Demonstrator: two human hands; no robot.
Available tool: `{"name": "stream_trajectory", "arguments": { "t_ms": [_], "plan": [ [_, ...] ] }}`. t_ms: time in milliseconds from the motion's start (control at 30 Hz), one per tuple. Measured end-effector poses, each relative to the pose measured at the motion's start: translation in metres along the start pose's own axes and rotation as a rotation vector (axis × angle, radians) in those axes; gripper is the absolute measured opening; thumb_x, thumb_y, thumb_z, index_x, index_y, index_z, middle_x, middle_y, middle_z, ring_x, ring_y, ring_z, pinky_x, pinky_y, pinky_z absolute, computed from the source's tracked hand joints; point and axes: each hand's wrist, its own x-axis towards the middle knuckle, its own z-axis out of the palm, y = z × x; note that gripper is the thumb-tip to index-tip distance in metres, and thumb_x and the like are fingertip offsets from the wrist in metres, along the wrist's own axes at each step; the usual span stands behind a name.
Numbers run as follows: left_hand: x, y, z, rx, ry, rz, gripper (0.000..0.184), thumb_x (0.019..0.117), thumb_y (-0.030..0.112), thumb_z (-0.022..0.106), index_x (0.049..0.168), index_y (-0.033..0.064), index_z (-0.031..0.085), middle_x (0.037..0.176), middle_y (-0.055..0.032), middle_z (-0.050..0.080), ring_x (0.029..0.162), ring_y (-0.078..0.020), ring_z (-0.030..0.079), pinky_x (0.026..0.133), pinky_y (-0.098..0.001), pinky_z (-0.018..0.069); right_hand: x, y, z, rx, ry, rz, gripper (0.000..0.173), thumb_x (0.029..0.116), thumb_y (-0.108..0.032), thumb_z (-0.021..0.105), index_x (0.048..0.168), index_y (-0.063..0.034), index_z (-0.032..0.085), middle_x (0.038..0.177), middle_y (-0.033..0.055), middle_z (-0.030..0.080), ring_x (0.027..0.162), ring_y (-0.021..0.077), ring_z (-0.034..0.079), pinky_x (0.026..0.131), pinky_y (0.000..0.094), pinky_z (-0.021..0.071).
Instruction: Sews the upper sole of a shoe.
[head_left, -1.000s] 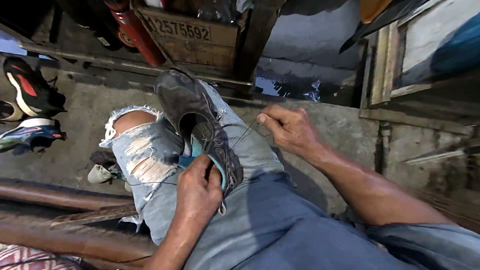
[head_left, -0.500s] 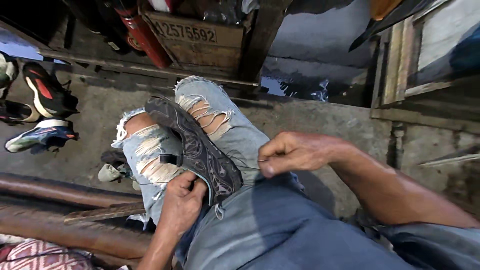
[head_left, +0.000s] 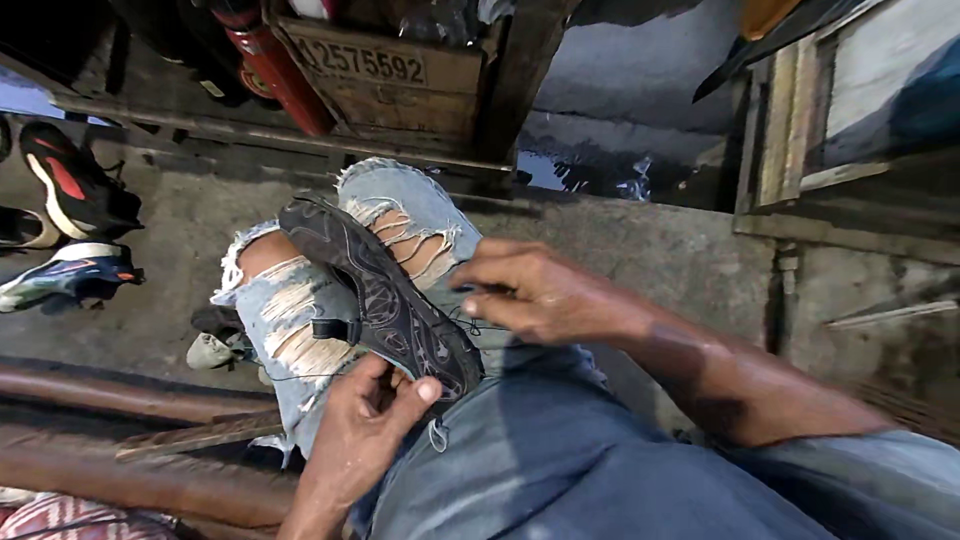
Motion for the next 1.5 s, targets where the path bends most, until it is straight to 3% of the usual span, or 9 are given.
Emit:
{"name": "stream_trajectory", "arguments": {
  "t_ms": [233, 367, 433, 500, 567, 633, 900, 1067, 1500],
  "plan": [
    [-0.001, 0.002, 0.004, 0.046, 0.012, -0.020, 0.021, 0.0966, 0.019, 0.069, 0.111, 0.0038, 0.070, 0.090, -0.0016, 0.072, 0.078, -0.0108, 0.069, 0.071, -0.0254, 0.0600, 0.011, 0.001, 0.002, 0.360, -0.275, 0.069, 0.015, 0.0958, -0.008, 0.061, 0.084, -0.0056, 0.070, 0.077, -0.0002, 0.063, 0.066, 0.0045, 0.057, 0.059, 0.0214, 0.0486],
    [0.000, 0.001, 0.004, 0.066, 0.020, -0.035, 0.019, 0.0965, 0.019, 0.069, 0.109, 0.0051, 0.070, 0.088, -0.0002, 0.072, 0.077, -0.0094, 0.068, 0.069, -0.0237, 0.0594, 0.004, -0.002, 0.002, 1.122, -0.424, 0.102, 0.021, 0.1005, -0.011, 0.050, 0.107, -0.0041, 0.069, 0.069, -0.0017, 0.058, 0.049, 0.0002, 0.048, 0.044, 0.0153, 0.0412],
    [0.000, 0.001, 0.005, 0.078, 0.025, -0.047, 0.018, 0.0957, 0.019, 0.069, 0.107, 0.0058, 0.071, 0.085, 0.0008, 0.072, 0.073, -0.0085, 0.068, 0.067, -0.0228, 0.0587, 0.011, -0.011, -0.001, 0.850, -0.287, 0.013, 0.040, 0.1022, -0.008, 0.051, 0.141, -0.0051, 0.060, 0.080, 0.0031, 0.062, 0.053, 0.0032, 0.048, 0.044, 0.0173, 0.0408],
    [0.000, 0.003, 0.005, 0.098, 0.030, -0.060, 0.017, 0.0950, 0.021, 0.071, 0.105, 0.0068, 0.071, 0.080, 0.0022, 0.068, 0.067, -0.0074, 0.064, 0.062, -0.0214, 0.0555, 0.019, -0.015, -0.008, 0.090, -0.159, 0.001, 0.043, 0.1055, -0.024, 0.056, 0.145, -0.0092, 0.058, 0.100, 0.0029, 0.069, 0.074, 0.0103, 0.062, 0.063, 0.0280, 0.0548],
    [-0.001, 0.004, 0.003, 0.119, 0.039, -0.071, 0.017, 0.0937, 0.024, 0.073, 0.101, 0.0084, 0.071, 0.075, 0.0032, 0.066, 0.063, -0.0064, 0.061, 0.058, -0.0203, 0.0529, 0.020, -0.009, -0.003, -0.352, -0.038, -0.023, 0.034, 0.1056, -0.037, 0.053, 0.110, -0.0106, 0.074, 0.090, 0.0035, 0.065, 0.075, 0.0182, 0.065, 0.062, 0.0384, 0.0532],
    [-0.001, 0.003, 0.001, 0.136, 0.048, -0.075, 0.018, 0.0926, 0.026, 0.074, 0.099, 0.0096, 0.071, 0.073, 0.0040, 0.065, 0.060, -0.0057, 0.058, 0.055, -0.0197, 0.0507, 0.016, -0.011, -0.005, -0.511, 0.020, -0.058, 0.030, 0.1022, -0.029, 0.055, 0.083, -0.0111, 0.070, 0.079, 0.0049, 0.059, 0.065, 0.0212, 0.061, 0.052, 0.0396, 0.0483],
    [-0.002, 0.003, -0.002, 0.153, 0.047, -0.067, 0.017, 0.0921, 0.026, 0.075, 0.096, 0.0102, 0.072, 0.072, 0.0056, 0.063, 0.059, -0.0044, 0.057, 0.054, -0.0183, 0.0494, -0.003, -0.023, 0.003, -0.117, -0.304, 0.201, 0.023, 0.0962, -0.011, 0.062, 0.113, -0.0147, 0.077, 0.088, -0.0029, 0.068, 0.077, 0.0081, 0.063, 0.069, 0.0318, 0.0538],
    [-0.001, 0.004, -0.002, 0.141, 0.045, -0.074, 0.019, 0.0904, 0.027, 0.077, 0.098, 0.0103, 0.072, 0.073, 0.0051, 0.064, 0.060, -0.0045, 0.057, 0.055, -0.0183, 0.0489, -0.010, -0.010, 0.011, 0.041, -0.273, 0.185, 0.014, 0.0955, -0.014, 0.062, 0.089, -0.0135, 0.075, 0.082, -0.0040, 0.064, 0.075, 0.0055, 0.059, 0.067, 0.0281, 0.0502],
    [-0.001, 0.001, -0.009, 0.359, 0.098, -0.080, 0.032, 0.0831, 0.048, 0.080, 0.089, 0.0178, 0.073, 0.082, 0.0083, 0.062, 0.066, -0.0008, 0.053, 0.057, -0.0173, 0.0439, -0.014, -0.004, -0.012, 0.403, -0.288, 0.037, 0.010, 0.0880, -0.005, 0.065, 0.083, -0.0074, 0.073, 0.092, -0.0012, 0.065, 0.080, 0.0007, 0.060, 0.066, 0.0151, 0.0511]
  ]
}}
